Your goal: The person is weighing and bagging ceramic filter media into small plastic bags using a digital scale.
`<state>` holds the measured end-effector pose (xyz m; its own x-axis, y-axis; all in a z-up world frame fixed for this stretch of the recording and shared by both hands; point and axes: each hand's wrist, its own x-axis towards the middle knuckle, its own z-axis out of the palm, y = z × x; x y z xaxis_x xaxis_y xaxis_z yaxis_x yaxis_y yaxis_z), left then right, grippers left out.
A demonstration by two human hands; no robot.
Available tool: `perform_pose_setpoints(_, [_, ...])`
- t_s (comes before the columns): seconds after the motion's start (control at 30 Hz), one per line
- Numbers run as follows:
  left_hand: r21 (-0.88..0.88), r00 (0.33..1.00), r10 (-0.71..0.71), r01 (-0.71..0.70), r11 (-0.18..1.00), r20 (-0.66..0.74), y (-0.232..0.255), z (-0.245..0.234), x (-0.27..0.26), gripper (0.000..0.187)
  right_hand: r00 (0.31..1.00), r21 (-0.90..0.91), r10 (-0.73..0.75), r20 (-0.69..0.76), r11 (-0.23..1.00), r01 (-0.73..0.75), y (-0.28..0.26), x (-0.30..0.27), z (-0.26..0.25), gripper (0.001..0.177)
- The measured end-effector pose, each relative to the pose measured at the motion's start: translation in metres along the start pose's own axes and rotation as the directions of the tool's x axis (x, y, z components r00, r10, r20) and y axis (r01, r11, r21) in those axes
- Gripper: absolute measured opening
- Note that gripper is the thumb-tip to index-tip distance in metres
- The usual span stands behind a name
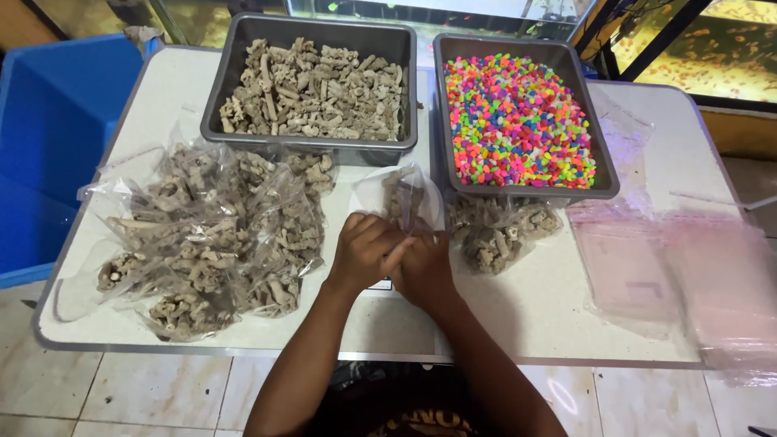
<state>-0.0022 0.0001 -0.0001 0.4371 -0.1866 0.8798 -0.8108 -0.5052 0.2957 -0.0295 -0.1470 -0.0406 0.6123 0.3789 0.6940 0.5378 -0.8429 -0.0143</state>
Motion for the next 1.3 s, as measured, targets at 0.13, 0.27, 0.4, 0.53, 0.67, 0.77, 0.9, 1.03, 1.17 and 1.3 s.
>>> perform_pose_setpoints(0.13, [0.01,1.0,0.018,-0.018,1.0,-0.017,-0.004,0.003,-0.002,0.021,0.995,-0.117,-0.092,-0.04,0.989,0.087,0.005,-0.001,0.01,0.033])
perform_pose_setpoints(0.27, [-0.002,1.0,0.01,-0.01,1.0,-0.007,-0.001,0.002,0.0,0.023,0.997,0.043,0.054,-0.063,0.998,-0.051,0.005,0.001,0.012,0.023])
perform_pose_setpoints(0.4, [0.008,0.999,-0.035,0.035,0.999,-0.026,-0.002,-0.005,0.004,0.03,0.989,-0.008,-0.01,-0.15,1.0,0.008,0.013,0.013,-0.002,0.017])
perform_pose_setpoints(0.53, [0.024,0.996,-0.046,0.048,0.999,-0.07,-0.021,-0.001,-0.013,0.035,0.986,-0.112,0.039,-0.161,0.992,-0.058,0.038,-0.036,0.031,0.023])
perform_pose_setpoints(0.67, [-0.004,0.991,-0.058,0.058,0.998,-0.12,-0.023,-0.005,-0.016,0.043,0.953,-0.101,0.099,-0.285,0.986,-0.132,0.046,-0.054,0.032,0.023])
perform_pose_setpoints(0.77, [-0.029,0.985,-0.075,0.071,0.997,-0.158,-0.026,-0.006,-0.018,0.052,0.904,0.018,0.143,-0.402,0.989,-0.148,0.038,-0.038,0.019,0.029])
perform_pose_setpoints(0.9, [-0.078,0.971,-0.077,0.061,0.995,-0.225,-0.034,-0.003,-0.026,0.065,0.825,0.199,0.206,-0.526,0.973,-0.117,0.031,-0.018,0.003,0.032])
perform_pose_setpoints(1.03, [-0.09,0.966,-0.094,0.074,0.993,-0.242,-0.031,-0.005,-0.023,0.068,0.811,0.209,0.223,-0.541,0.97,-0.127,0.025,-0.012,-0.007,0.033])
perform_pose_setpoints(1.17, [-0.095,0.964,-0.092,0.071,0.993,-0.249,-0.034,-0.003,-0.026,0.066,0.791,0.178,0.22,-0.571,0.974,-0.142,0.029,-0.016,-0.003,0.028])
perform_pose_setpoints(1.3, [-0.104,0.964,-0.09,0.066,0.992,-0.249,-0.037,0.0,-0.028,0.065,0.779,0.182,0.2,-0.594,0.977,-0.113,0.03,-0.014,-0.008,0.024])
